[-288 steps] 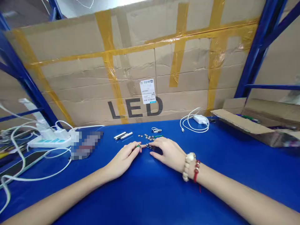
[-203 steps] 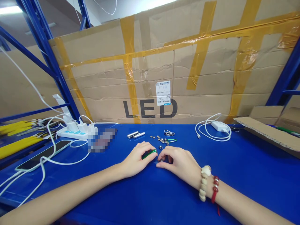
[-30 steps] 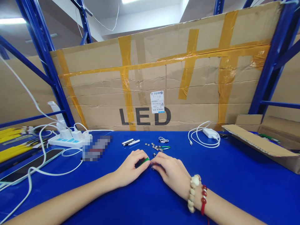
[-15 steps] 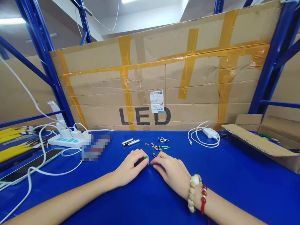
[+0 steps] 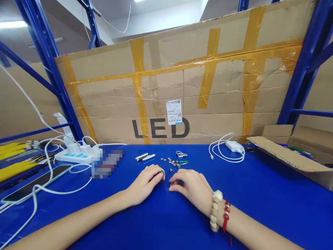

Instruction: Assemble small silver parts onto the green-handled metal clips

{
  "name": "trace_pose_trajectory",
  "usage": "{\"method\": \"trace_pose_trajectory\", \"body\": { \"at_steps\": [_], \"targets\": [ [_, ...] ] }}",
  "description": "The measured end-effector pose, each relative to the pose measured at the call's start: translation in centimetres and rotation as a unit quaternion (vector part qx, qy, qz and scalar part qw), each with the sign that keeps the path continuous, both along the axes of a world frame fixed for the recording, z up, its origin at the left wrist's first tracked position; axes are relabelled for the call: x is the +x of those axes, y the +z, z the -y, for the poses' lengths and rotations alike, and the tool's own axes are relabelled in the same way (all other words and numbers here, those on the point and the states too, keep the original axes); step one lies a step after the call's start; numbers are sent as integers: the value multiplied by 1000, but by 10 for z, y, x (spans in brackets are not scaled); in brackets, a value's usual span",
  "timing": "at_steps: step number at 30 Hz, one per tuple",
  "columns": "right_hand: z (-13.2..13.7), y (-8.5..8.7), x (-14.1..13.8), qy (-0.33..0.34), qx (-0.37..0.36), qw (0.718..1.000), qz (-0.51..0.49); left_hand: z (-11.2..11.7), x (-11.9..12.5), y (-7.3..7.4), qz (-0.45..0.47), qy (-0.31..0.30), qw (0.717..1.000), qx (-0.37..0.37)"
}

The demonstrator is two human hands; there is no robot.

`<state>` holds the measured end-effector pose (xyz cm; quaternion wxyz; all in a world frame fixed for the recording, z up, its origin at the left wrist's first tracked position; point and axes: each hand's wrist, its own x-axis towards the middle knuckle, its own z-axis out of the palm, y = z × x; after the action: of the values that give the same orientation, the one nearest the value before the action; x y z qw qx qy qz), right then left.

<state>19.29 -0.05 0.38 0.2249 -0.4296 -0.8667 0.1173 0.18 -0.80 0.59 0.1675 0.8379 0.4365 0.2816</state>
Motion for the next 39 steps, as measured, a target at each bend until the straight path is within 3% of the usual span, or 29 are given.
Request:
{"method": "trace_pose_trajectory", "body": {
  "at_steps": [39],
  "targets": [
    [3,-1,-3,29,11,999,-20,0,1,0,-8,-2,1000,4]
  ]
}}
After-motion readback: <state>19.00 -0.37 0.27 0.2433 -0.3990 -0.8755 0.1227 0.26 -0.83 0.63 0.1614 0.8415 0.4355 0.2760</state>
